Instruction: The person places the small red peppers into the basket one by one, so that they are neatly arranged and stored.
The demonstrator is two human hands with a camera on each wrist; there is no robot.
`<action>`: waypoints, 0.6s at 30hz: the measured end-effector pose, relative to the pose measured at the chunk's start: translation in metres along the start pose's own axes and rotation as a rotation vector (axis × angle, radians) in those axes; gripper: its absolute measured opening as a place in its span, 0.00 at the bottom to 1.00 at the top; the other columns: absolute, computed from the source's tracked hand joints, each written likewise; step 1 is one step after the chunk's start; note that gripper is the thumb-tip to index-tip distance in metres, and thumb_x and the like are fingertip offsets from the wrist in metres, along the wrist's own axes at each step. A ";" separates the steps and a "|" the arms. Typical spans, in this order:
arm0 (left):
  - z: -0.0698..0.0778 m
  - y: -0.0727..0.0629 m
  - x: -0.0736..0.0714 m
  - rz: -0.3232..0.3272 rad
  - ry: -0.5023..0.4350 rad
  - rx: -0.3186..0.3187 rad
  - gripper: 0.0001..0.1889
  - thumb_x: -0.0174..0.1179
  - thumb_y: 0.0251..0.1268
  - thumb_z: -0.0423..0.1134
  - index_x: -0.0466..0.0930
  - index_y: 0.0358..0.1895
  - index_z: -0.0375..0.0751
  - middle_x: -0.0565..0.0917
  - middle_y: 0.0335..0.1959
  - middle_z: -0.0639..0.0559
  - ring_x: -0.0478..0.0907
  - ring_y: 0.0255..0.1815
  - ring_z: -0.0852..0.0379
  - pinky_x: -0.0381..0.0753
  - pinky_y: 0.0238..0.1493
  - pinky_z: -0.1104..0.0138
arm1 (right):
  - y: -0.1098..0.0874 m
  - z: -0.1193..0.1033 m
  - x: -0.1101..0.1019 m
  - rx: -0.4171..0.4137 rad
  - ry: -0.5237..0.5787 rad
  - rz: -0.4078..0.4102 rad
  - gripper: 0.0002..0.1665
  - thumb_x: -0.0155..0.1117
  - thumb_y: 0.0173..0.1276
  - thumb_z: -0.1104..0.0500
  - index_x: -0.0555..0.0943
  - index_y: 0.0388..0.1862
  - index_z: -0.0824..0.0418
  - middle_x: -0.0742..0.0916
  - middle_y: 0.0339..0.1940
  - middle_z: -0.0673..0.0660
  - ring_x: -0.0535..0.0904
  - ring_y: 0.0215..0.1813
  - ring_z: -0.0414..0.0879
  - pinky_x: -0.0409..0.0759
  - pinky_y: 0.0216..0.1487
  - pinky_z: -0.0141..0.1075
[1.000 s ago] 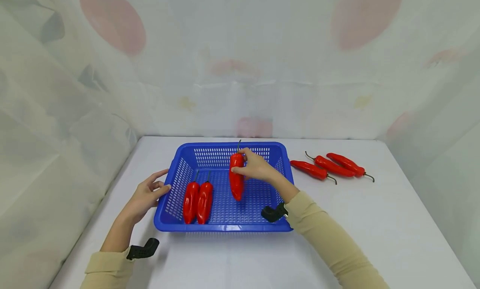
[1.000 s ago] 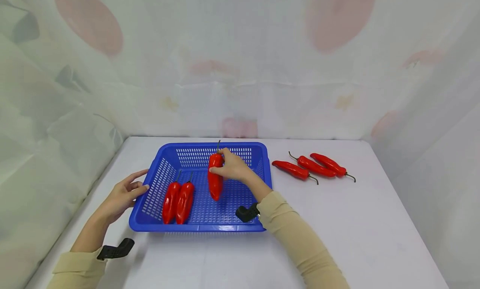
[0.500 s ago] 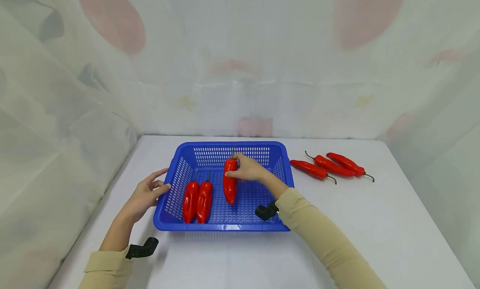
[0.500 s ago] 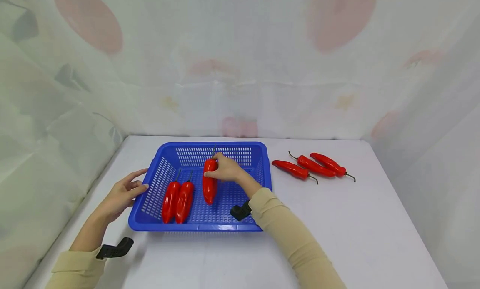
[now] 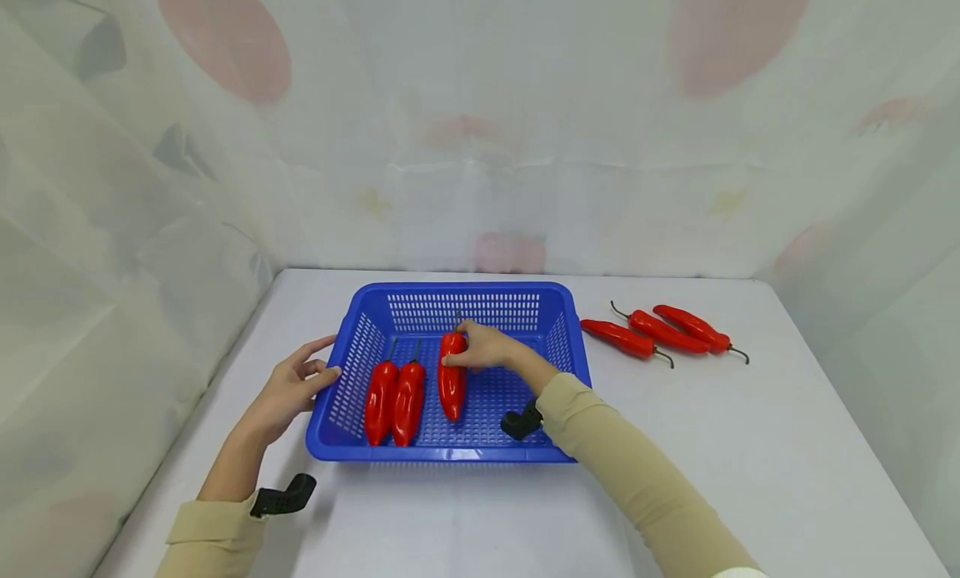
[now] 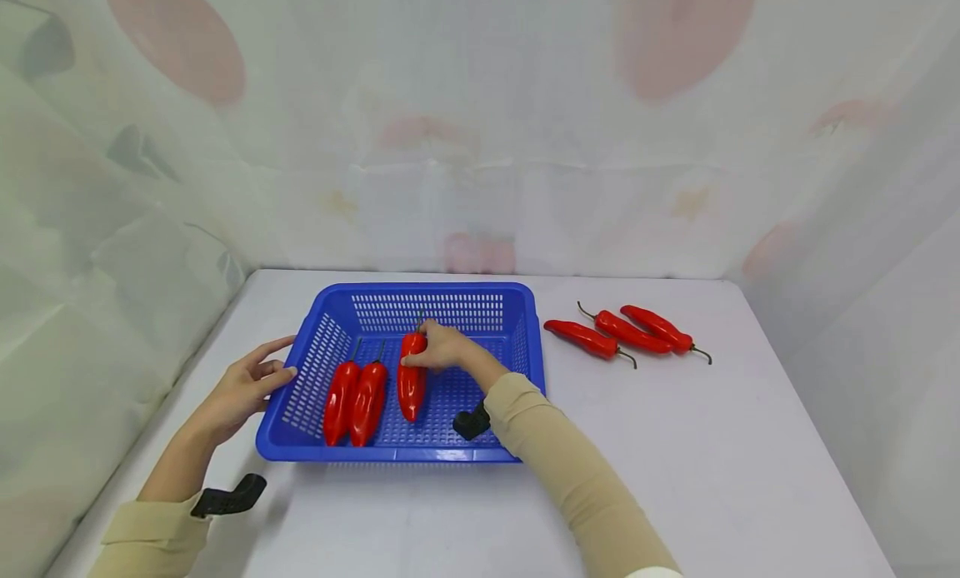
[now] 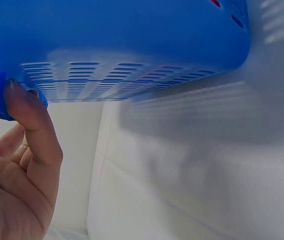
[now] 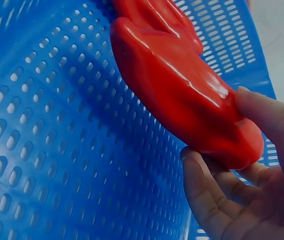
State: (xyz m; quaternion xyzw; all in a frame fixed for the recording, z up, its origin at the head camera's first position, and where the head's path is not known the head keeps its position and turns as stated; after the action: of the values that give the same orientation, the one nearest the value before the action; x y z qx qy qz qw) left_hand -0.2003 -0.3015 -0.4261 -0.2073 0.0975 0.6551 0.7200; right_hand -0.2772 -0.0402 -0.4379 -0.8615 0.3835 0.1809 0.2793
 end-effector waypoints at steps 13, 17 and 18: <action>0.002 -0.001 0.001 -0.009 -0.006 -0.003 0.33 0.54 0.66 0.39 0.50 0.72 0.45 0.73 0.38 0.39 0.80 0.30 0.55 0.84 0.33 0.59 | 0.007 0.002 0.013 0.033 0.023 -0.062 0.40 0.67 0.58 0.54 0.60 0.63 0.69 0.79 0.43 0.61 0.82 0.37 0.52 0.83 0.39 0.38; 0.002 -0.001 0.001 -0.010 -0.011 0.003 0.34 0.54 0.66 0.40 0.50 0.72 0.47 0.73 0.38 0.39 0.80 0.30 0.55 0.84 0.33 0.59 | 0.009 0.002 0.018 0.043 0.042 -0.069 0.41 0.67 0.58 0.55 0.60 0.64 0.70 0.80 0.44 0.62 0.82 0.36 0.51 0.83 0.39 0.38; 0.002 0.000 0.001 -0.010 -0.013 0.005 0.34 0.54 0.66 0.41 0.50 0.72 0.47 0.73 0.38 0.39 0.80 0.30 0.55 0.84 0.33 0.59 | 0.010 0.002 0.019 0.046 0.042 -0.069 0.41 0.67 0.58 0.55 0.59 0.64 0.70 0.80 0.43 0.62 0.82 0.36 0.51 0.83 0.39 0.38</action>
State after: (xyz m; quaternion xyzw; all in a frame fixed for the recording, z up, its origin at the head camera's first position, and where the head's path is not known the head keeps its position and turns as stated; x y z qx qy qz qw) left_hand -0.1999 -0.2996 -0.4247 -0.2020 0.0934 0.6524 0.7244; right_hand -0.2727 -0.0552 -0.4533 -0.8712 0.3635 0.1441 0.2969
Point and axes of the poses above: each hand's wrist, its own y-axis towards the middle knuckle, its own x-axis out of the palm, z = x × y, the point moved 7 cm from there along y, towards the middle knuckle
